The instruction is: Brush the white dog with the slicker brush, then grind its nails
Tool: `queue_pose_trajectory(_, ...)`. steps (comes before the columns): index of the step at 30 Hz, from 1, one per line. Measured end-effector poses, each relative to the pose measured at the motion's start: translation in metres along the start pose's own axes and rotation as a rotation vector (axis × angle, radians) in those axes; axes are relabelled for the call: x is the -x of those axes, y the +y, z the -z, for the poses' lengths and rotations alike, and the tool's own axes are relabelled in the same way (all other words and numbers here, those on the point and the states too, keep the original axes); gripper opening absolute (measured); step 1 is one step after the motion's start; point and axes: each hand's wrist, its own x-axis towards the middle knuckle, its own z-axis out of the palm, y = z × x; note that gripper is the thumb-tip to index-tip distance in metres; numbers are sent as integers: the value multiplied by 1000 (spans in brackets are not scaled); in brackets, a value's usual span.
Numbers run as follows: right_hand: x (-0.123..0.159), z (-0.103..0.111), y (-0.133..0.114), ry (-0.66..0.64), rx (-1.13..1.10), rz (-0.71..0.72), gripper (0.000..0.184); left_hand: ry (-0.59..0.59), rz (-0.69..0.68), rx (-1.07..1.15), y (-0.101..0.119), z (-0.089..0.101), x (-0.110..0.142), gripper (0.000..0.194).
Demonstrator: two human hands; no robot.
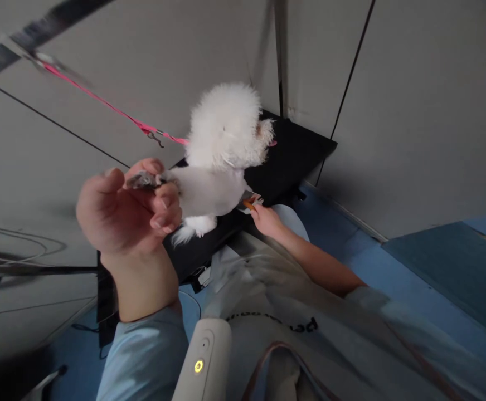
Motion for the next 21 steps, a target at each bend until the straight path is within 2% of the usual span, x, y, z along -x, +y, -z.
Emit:
queue_pose_trajectory(5, 2, 1, 7, -69, 6, -141, 36, 31, 4, -17, -2, 2, 0, 23)
queue_pose_trajectory(10, -6, 10, -2, -25, 8, -8, 34, 45, -37, -35, -2, 3, 2, 24)
queue_pose_trajectory(16, -2, 13, -1, -131, 11, -55, 34, 16, -10, 6, -2, 10, 2, 25)
queue_pose_trajectory(21, -16, 27, 1, -89, -3, 97, 27, 32, -69, -8, -3, 15, 6, 25)
